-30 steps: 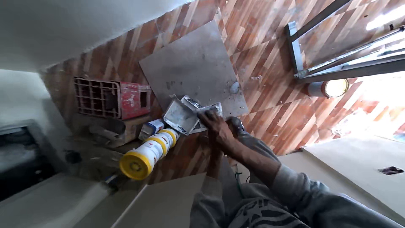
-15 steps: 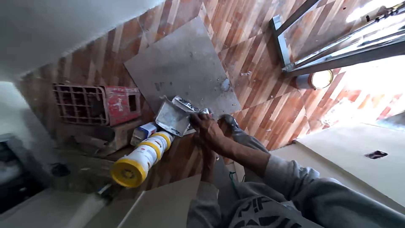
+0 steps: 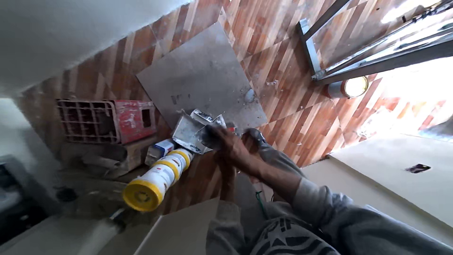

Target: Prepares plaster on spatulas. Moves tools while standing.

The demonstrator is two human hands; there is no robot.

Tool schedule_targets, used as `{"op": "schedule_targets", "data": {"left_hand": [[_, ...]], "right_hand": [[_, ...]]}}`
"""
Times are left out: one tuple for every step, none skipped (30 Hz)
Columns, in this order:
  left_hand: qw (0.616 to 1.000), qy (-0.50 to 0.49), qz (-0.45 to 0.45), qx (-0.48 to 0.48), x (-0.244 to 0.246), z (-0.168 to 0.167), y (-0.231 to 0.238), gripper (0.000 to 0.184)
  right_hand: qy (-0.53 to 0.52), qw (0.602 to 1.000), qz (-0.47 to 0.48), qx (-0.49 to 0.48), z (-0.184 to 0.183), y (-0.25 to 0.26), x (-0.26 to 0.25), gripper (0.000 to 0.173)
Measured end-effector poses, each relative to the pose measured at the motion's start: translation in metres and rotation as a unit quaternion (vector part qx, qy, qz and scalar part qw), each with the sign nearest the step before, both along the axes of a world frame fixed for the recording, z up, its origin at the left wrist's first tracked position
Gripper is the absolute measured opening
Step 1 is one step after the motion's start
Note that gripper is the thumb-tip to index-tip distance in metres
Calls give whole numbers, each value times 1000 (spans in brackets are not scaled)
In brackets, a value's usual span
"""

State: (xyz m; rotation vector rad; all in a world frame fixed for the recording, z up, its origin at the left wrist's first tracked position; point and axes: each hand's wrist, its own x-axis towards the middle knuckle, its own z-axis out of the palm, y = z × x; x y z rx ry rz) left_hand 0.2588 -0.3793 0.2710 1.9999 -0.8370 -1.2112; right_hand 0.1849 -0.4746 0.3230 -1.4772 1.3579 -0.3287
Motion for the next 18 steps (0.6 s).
{"op": "schedule_targets", "data": {"left_hand": [[1000, 6, 30, -3, -2, 4, -4, 7], [998, 20, 46, 26, -3, 13, -11, 7], [996, 29, 33, 84, -3, 30, -20, 16], [985, 75, 30, 150, -4, 52, -25, 31], [977, 110, 31, 181, -5, 61, -22, 37], [980, 114, 42, 157, -3, 53, -18, 34], [989, 106, 61, 87, -2, 30, -12, 18], [981, 160, 101, 31, 2, 11, -9, 11], [967, 231, 109, -3, 9, 1, -8, 13], [956, 274, 105, -12, 15, -2, -9, 12], [954, 283, 101, -12, 19, -3, -9, 11], [956, 273, 102, -3, 21, -3, -6, 11], [962, 254, 101, 10, 21, -1, -4, 10], [968, 229, 99, 19, 17, 1, -10, 11], [976, 196, 94, 26, 11, 4, -16, 13], [983, 163, 74, 25, 6, 7, -17, 14], [985, 163, 61, 18, 3, 7, -15, 13], [978, 196, 64, 16, 4, 5, -11, 11]], "right_hand": [[-5, 1000, -24, -1, -9, -5, -3, 60], [-9, 1000, -27, -1, -11, -10, -4, 59], [-13, 1000, -10, 0, -5, -12, 0, 58], [-13, 1000, 21, 4, 4, -6, 5, 58], [-7, 999, 49, 12, 10, 3, 8, 57], [-1, 998, 57, 17, 6, 2, 7, 57], [-2, 999, 40, 15, -9, -7, -2, 57], [-5, 1000, 11, 2, -30, -14, -16, 52], [-8, 1000, -17, -8, -48, -21, -32, 47], [1, 999, -35, -14, -56, -29, -46, 44], [18, 998, -47, -21, -55, -31, -53, 42], [29, 998, -46, -15, -45, -28, -54, 43], [35, 999, -37, -9, -31, -20, -49, 45], [39, 999, -21, -22, -19, -14, -41, 46], [39, 999, 0, -38, -11, -10, -32, 46], [34, 998, 17, -51, -9, -6, -24, 46], [38, 998, 30, -47, -15, -10, -22, 45], [47, 998, 20, -23, -28, -20, -28, 44]]}}
